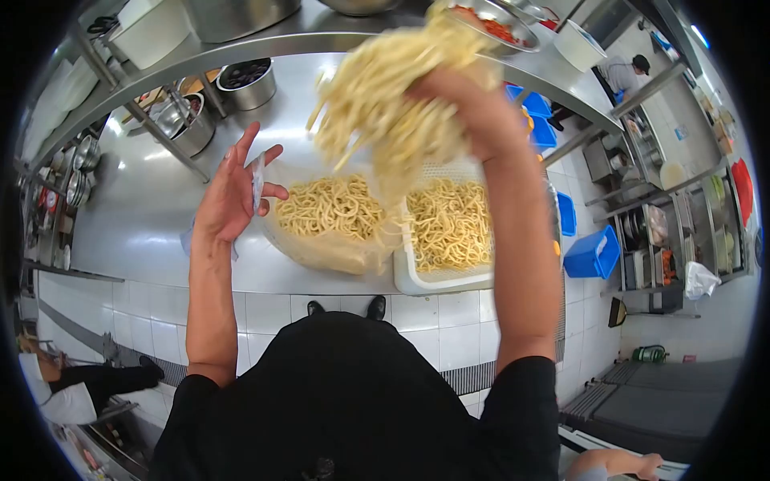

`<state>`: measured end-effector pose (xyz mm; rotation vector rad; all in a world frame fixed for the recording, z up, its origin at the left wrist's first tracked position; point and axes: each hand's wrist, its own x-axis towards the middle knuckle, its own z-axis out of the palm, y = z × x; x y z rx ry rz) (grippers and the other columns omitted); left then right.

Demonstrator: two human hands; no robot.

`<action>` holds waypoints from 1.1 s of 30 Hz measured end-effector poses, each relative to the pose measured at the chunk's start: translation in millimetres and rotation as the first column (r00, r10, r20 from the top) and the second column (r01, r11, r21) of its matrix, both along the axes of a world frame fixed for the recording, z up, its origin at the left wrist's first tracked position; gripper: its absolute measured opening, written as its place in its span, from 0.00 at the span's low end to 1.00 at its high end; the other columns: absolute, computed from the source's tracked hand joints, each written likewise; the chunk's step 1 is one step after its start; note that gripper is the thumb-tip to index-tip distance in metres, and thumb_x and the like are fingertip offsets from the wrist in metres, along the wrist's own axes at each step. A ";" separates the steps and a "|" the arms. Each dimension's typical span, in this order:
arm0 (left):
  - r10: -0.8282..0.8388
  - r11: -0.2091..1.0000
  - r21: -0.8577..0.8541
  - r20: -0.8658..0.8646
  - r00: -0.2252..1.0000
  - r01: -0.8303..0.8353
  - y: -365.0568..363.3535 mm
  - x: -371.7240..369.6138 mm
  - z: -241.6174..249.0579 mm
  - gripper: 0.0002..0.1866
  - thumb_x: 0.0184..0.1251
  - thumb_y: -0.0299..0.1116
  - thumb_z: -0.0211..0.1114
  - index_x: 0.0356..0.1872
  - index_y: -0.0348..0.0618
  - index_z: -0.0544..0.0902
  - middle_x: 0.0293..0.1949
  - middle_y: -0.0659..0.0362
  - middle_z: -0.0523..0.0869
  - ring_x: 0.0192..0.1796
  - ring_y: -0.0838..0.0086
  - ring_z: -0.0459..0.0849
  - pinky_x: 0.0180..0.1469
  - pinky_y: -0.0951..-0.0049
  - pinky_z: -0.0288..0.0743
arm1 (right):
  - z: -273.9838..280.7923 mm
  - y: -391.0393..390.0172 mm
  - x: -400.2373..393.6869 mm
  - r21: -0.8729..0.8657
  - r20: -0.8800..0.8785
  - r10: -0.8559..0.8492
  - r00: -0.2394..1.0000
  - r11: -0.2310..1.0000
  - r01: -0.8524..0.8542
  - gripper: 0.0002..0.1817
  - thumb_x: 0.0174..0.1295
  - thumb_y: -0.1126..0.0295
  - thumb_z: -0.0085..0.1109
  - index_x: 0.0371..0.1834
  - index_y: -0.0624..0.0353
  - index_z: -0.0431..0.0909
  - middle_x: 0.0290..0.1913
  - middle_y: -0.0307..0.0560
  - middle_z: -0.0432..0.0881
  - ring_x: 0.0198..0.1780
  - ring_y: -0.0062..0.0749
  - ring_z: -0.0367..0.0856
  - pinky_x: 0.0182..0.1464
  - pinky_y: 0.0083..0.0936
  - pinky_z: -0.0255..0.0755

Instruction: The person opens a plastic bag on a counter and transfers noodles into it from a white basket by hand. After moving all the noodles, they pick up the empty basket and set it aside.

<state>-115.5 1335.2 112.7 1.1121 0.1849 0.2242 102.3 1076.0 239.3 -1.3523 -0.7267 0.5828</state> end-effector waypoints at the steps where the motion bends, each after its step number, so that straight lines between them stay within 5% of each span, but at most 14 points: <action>1: 0.001 1.000 0.012 -0.012 1.000 -0.001 3.3 -4.3 1.7 0.45 0.73 0.68 0.52 0.84 0.63 0.48 0.79 0.39 0.57 0.42 0.63 0.91 0.25 0.79 0.73 | -28.2 18.9 -7.4 -0.047 -0.062 0.062 0.996 0.997 -0.065 0.18 0.57 0.68 0.69 0.49 0.64 0.84 0.45 0.45 0.89 0.47 0.33 0.88 0.53 0.29 0.83; 3: 0.015 0.999 0.031 -0.021 1.000 -0.014 7.8 -10.2 6.6 0.47 0.72 0.70 0.52 0.84 0.63 0.47 0.79 0.38 0.58 0.42 0.63 0.91 0.24 0.79 0.72 | -89.9 56.5 -29.8 -0.336 -0.100 -0.032 0.994 0.942 -0.004 0.25 0.53 0.69 0.74 0.55 0.63 0.82 0.50 0.45 0.88 0.51 0.30 0.86 0.56 0.28 0.81; 4: 0.001 1.000 0.028 -0.017 1.000 0.000 8.1 -13.0 7.7 0.47 0.72 0.70 0.51 0.84 0.63 0.47 0.78 0.38 0.58 0.41 0.63 0.91 0.24 0.80 0.72 | -120.8 79.5 -39.8 -0.184 -0.199 0.182 0.963 0.958 -0.219 0.34 0.50 0.65 0.77 0.63 0.62 0.79 0.51 0.46 0.88 0.55 0.32 0.84 0.61 0.31 0.77; 6: -0.018 1.000 0.023 -0.017 1.000 0.018 9.5 -16.9 6.4 0.47 0.72 0.71 0.51 0.84 0.63 0.46 0.78 0.38 0.59 0.41 0.63 0.91 0.24 0.80 0.72 | -187.1 116.9 -43.3 -0.530 0.073 0.494 0.867 0.755 -0.385 0.41 0.55 0.58 0.75 0.71 0.62 0.72 0.61 0.54 0.83 0.63 0.41 0.81 0.66 0.33 0.73; 9: 0.002 0.999 0.041 -0.029 1.000 0.000 10.4 -16.8 2.6 0.45 0.74 0.69 0.49 0.84 0.63 0.46 0.77 0.37 0.61 0.40 0.62 0.91 0.24 0.79 0.74 | -194.6 143.4 -52.5 -0.777 0.347 0.681 0.645 0.594 -0.210 0.43 0.54 0.56 0.75 0.75 0.56 0.70 0.64 0.55 0.81 0.64 0.42 0.80 0.65 0.33 0.73; 13: 0.018 0.999 -0.045 -0.003 1.000 -0.018 22.3 -22.3 -9.1 0.43 0.77 0.66 0.48 0.84 0.61 0.46 0.76 0.36 0.62 0.39 0.61 0.91 0.24 0.79 0.76 | -117.0 116.9 -25.1 -0.724 -0.011 0.570 0.822 0.562 -0.399 0.45 0.54 0.54 0.75 0.76 0.53 0.69 0.67 0.54 0.79 0.65 0.47 0.78 0.67 0.36 0.72; 17: 0.022 0.999 -0.040 0.016 1.000 -0.022 22.5 -21.0 -10.7 0.43 0.77 0.65 0.49 0.84 0.59 0.46 0.75 0.37 0.63 0.39 0.61 0.91 0.23 0.80 0.76 | -145.6 50.7 20.5 -0.818 0.385 0.560 0.734 0.575 -0.010 0.53 0.48 0.49 0.78 0.79 0.54 0.63 0.77 0.62 0.66 0.72 0.59 0.71 0.69 0.47 0.71; 19: 0.022 0.998 -0.054 0.026 0.999 -0.021 22.6 -20.0 -12.4 0.43 0.77 0.64 0.49 0.84 0.59 0.46 0.75 0.37 0.63 0.39 0.61 0.91 0.24 0.80 0.77 | -195.8 8.7 8.7 -0.872 0.482 0.587 0.651 0.392 0.292 0.60 0.46 0.51 0.80 0.83 0.48 0.54 0.81 0.65 0.55 0.70 0.57 0.75 0.67 0.42 0.75; 21: 0.014 0.998 -0.069 0.034 0.999 -0.012 23.5 -18.5 -14.8 0.43 0.78 0.63 0.50 0.84 0.59 0.46 0.75 0.37 0.63 0.39 0.61 0.91 0.24 0.80 0.77 | -210.0 -10.9 -31.4 -0.942 0.331 0.562 0.758 0.239 0.235 0.64 0.45 0.54 0.80 0.85 0.44 0.46 0.83 0.68 0.44 0.73 0.63 0.69 0.70 0.43 0.72; 22: 0.003 0.997 -0.081 0.042 0.999 0.000 24.4 -17.5 -16.5 0.42 0.78 0.62 0.50 0.84 0.60 0.46 0.77 0.37 0.60 0.40 0.61 0.91 0.25 0.79 0.77 | -243.3 -22.2 -35.6 -0.881 0.458 0.440 0.773 0.340 0.328 0.57 0.49 0.61 0.76 0.83 0.40 0.52 0.78 0.70 0.58 0.64 0.67 0.78 0.62 0.48 0.78; 27: -0.004 0.996 -0.087 0.055 0.998 0.009 22.5 -11.3 -18.9 0.41 0.79 0.60 0.51 0.84 0.60 0.46 0.78 0.37 0.58 0.41 0.61 0.91 0.27 0.78 0.77 | -251.8 -27.6 -16.4 -0.521 0.718 -0.025 0.695 0.643 0.562 0.31 0.60 0.71 0.62 0.70 0.50 0.72 0.55 0.65 0.83 0.52 0.65 0.82 0.51 0.49 0.79; 29: -0.006 0.996 -0.084 0.035 0.999 0.009 20.1 -10.6 -17.1 0.41 0.78 0.60 0.52 0.84 0.60 0.47 0.77 0.38 0.59 0.42 0.62 0.91 0.27 0.79 0.78 | -235.8 -35.7 11.3 -0.511 0.679 0.013 0.734 0.727 0.460 0.20 0.62 0.72 0.60 0.59 0.56 0.82 0.40 0.60 0.87 0.40 0.59 0.87 0.45 0.44 0.81; 30: -0.010 0.996 -0.083 0.035 0.999 0.013 18.6 -9.8 -16.3 0.41 0.78 0.60 0.52 0.84 0.60 0.47 0.77 0.38 0.59 0.42 0.62 0.91 0.27 0.79 0.78 | -196.9 -26.4 5.1 -0.593 0.426 -0.097 0.899 0.721 0.359 0.14 0.64 0.72 0.59 0.51 0.61 0.86 0.29 0.52 0.86 0.27 0.42 0.86 0.35 0.34 0.81; 33: 0.018 0.996 -0.087 0.042 0.999 -0.015 11.4 -7.4 -13.0 0.41 0.78 0.59 0.52 0.84 0.58 0.48 0.76 0.38 0.62 0.39 0.62 0.91 0.25 0.80 0.77 | -128.0 -6.9 10.6 -0.483 0.305 -0.066 0.950 0.849 0.214 0.15 0.66 0.73 0.57 0.53 0.63 0.85 0.31 0.44 0.86 0.24 0.23 0.82 0.28 0.22 0.78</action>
